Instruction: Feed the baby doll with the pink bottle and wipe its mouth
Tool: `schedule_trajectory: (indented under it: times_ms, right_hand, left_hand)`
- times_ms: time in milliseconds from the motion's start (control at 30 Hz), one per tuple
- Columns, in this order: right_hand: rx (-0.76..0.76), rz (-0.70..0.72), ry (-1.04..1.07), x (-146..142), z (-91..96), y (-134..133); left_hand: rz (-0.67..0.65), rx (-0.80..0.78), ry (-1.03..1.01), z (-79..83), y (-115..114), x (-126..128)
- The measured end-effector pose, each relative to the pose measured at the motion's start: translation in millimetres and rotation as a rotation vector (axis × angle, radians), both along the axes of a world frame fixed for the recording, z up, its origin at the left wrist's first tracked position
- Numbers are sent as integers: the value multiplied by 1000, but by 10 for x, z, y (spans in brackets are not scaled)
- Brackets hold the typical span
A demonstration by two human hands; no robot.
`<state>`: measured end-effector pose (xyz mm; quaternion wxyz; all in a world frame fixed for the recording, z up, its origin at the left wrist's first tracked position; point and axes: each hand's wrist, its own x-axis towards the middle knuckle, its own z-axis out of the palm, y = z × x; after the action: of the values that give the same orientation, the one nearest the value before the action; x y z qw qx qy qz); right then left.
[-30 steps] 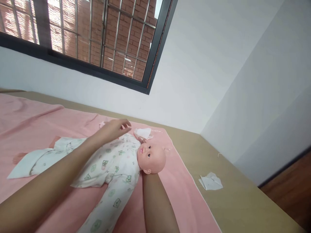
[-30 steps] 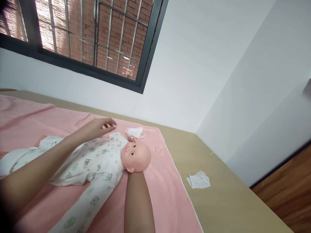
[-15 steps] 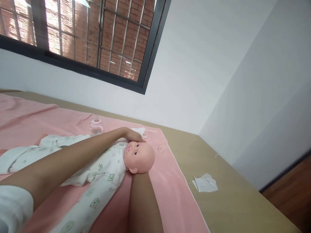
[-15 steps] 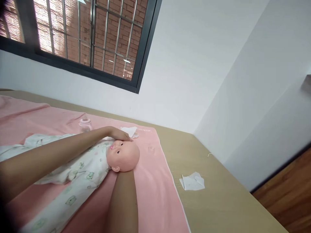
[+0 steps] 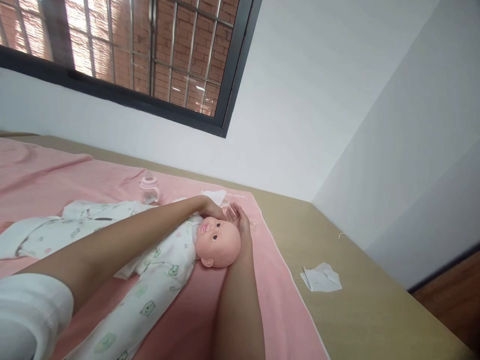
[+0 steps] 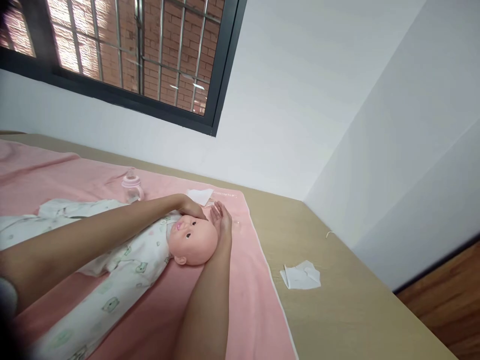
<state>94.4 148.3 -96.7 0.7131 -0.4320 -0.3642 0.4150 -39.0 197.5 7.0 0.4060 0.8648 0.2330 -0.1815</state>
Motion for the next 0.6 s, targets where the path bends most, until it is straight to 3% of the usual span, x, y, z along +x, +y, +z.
schedule_trajectory:
  times_ms: [133,267,433,600]
  right_hand:
    - [0,-43,293,68,-66,-24]
    - [-32,-12,433,106,-85,-26]
    - [-131,25,417,149,-46,38]
    - [-175,140,338,158,-55,133]
  left_hand:
    - [4,-46,48,-59,56,55]
    - [20,23,-59,116,174,-52]
    - [76,252,-412,458,285,-541]
    - [220,501,-471,512,237,-1096]
